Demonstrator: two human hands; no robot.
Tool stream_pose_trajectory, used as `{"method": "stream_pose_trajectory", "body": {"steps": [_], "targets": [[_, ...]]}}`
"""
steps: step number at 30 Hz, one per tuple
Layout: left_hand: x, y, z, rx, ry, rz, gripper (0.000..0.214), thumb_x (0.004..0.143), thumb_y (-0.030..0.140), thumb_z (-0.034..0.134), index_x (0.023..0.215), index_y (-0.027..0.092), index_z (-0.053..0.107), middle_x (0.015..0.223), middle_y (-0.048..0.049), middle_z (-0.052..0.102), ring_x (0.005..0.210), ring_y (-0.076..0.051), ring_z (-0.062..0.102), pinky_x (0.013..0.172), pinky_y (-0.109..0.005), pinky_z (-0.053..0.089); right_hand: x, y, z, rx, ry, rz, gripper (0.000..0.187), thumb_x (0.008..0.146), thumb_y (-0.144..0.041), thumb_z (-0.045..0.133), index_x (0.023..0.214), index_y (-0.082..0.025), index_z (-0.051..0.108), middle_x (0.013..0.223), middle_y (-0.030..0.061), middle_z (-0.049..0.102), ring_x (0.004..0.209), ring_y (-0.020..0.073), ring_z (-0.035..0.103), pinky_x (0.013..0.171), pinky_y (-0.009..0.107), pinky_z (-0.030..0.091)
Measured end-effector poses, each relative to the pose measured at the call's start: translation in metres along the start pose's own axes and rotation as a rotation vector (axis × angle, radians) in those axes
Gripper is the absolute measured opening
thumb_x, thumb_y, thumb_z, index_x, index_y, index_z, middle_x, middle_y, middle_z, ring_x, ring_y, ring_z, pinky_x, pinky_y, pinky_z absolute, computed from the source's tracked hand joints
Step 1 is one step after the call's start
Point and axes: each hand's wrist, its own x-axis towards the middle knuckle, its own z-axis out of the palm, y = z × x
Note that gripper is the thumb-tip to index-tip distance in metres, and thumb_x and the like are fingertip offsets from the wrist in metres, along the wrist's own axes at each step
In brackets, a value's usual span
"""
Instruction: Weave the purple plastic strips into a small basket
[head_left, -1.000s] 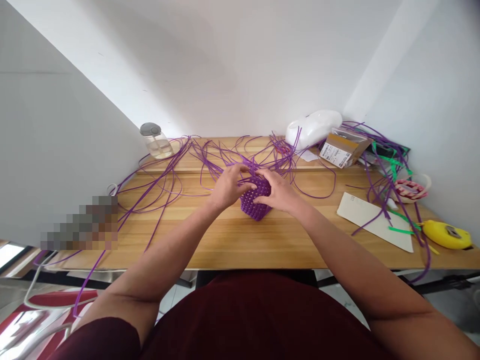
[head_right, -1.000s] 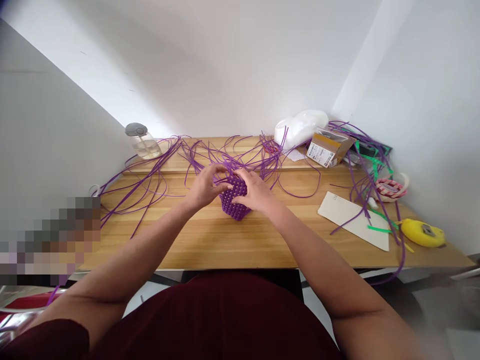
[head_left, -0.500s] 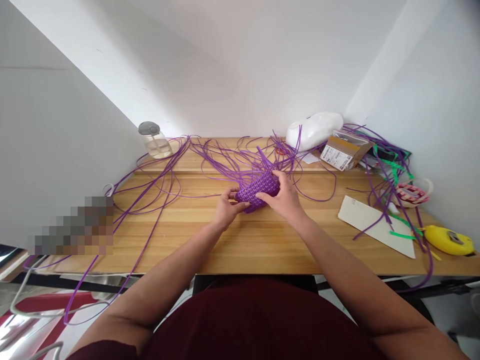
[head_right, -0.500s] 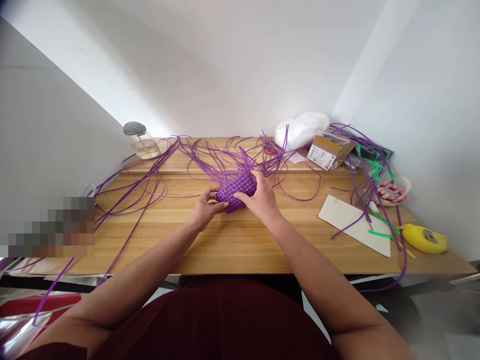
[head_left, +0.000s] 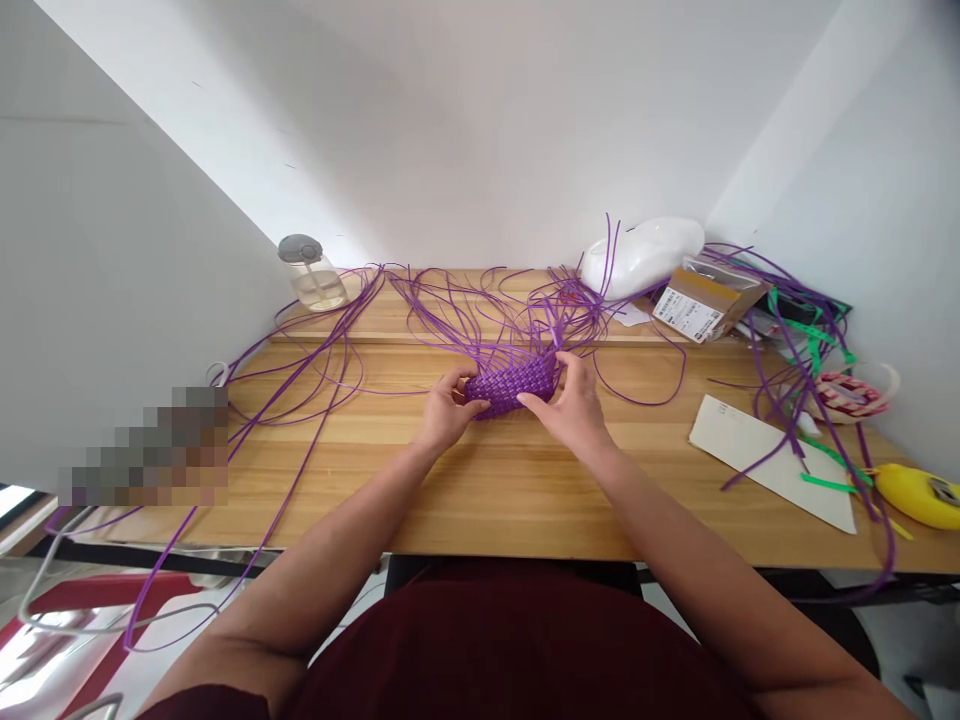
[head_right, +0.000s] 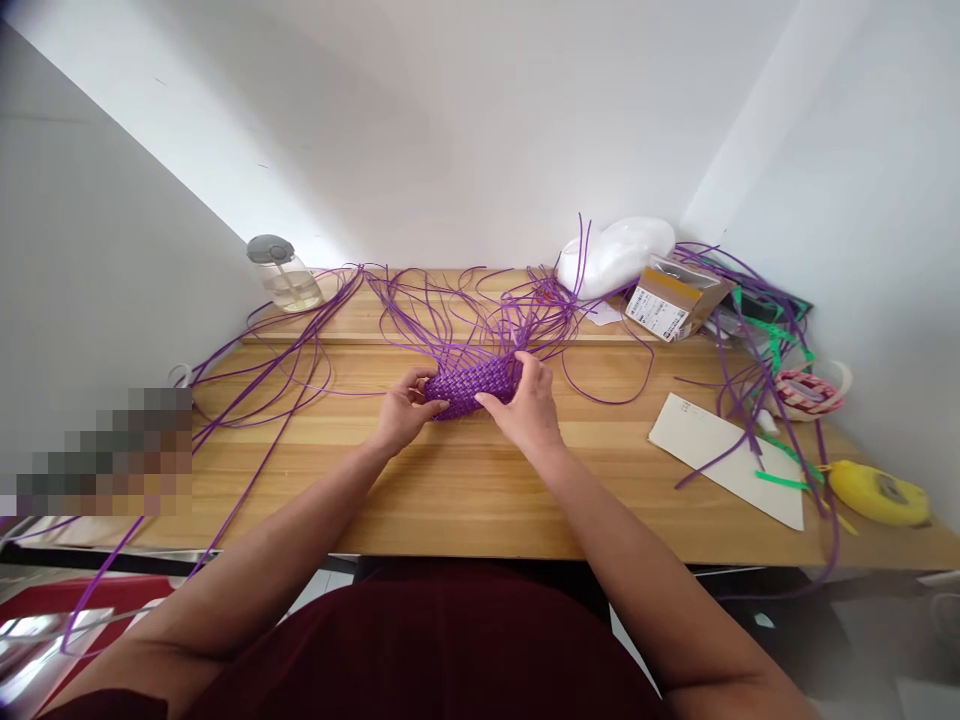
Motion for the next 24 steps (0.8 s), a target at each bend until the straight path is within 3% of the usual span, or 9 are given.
{"method": "stream_pose_trajectory", "body": {"steps": [2,5,10,14,18,24], "targets": [[0.001,0.002,-0.002,0.026,-0.011,0.008,0.047,0.06,0.02,0.08,0.106,0.021,0.067,0.075,0.0043,0.056,0.063,-0.011,0.052,0.062,-0.024,0.044,0.001,0.0,-0.003,0.005,0.058,-0.101,0.08,0.068,-0.038,0.083,0.136,-0.017,0.046,0.135,0.0189,0.052,0.128,0.0339,0.049,0.103,0.052,0.047],[0.003,0.003,-0.004,0.025,-0.033,-0.004,0.048,0.059,0.02,0.08,0.105,0.021,0.067,0.076,0.004,0.056,0.065,-0.011,0.052,0.063,-0.024,0.045,0.003,-0.001,-0.006,0.029,0.034,-0.193,0.065,0.075,-0.034,0.08,0.132,-0.02,0.052,0.128,0.0138,0.059,0.119,0.0292,0.055,0.101,0.047,0.049],[0.001,0.005,-0.006,-0.04,-0.052,-0.009,0.049,0.058,0.022,0.081,0.104,0.02,0.065,0.077,0.0037,0.058,0.069,-0.013,0.055,0.069,-0.026,0.047,0.005,-0.001,-0.006,-0.118,0.029,-0.285,0.053,0.078,-0.038,0.079,0.125,-0.02,0.061,0.116,0.0129,0.063,0.113,0.0315,0.055,0.103,0.052,0.044],[0.0,0.007,-0.008,-0.041,-0.054,0.005,0.049,0.061,0.028,0.083,0.106,0.019,0.066,0.082,0.0009,0.061,0.075,-0.014,0.057,0.073,-0.027,0.049,0.004,0.001,-0.002,-0.072,0.028,-0.218,0.055,0.076,-0.037,0.08,0.125,-0.02,0.062,0.109,0.012,0.062,0.104,0.0287,0.058,0.095,0.046,0.05],[0.0,0.005,-0.007,-0.001,0.016,0.032,0.045,0.067,0.029,0.08,0.109,0.019,0.067,0.08,0.0013,0.058,0.071,-0.013,0.054,0.07,-0.026,0.048,0.001,0.001,0.001,0.002,-0.034,-0.117,0.053,0.077,-0.035,0.077,0.125,-0.023,0.061,0.106,0.0093,0.063,0.088,0.0237,0.062,0.084,0.041,0.054],[-0.001,-0.002,-0.006,0.204,0.074,0.212,0.041,0.076,0.021,0.075,0.116,0.026,0.07,0.094,-0.0021,0.057,0.08,-0.015,0.056,0.082,-0.03,0.05,0.0,0.003,0.009,-0.012,-0.075,-0.041,0.052,0.074,-0.04,0.077,0.12,-0.022,0.059,0.105,0.0097,0.065,0.089,0.0251,0.062,0.081,0.041,0.052]]}}
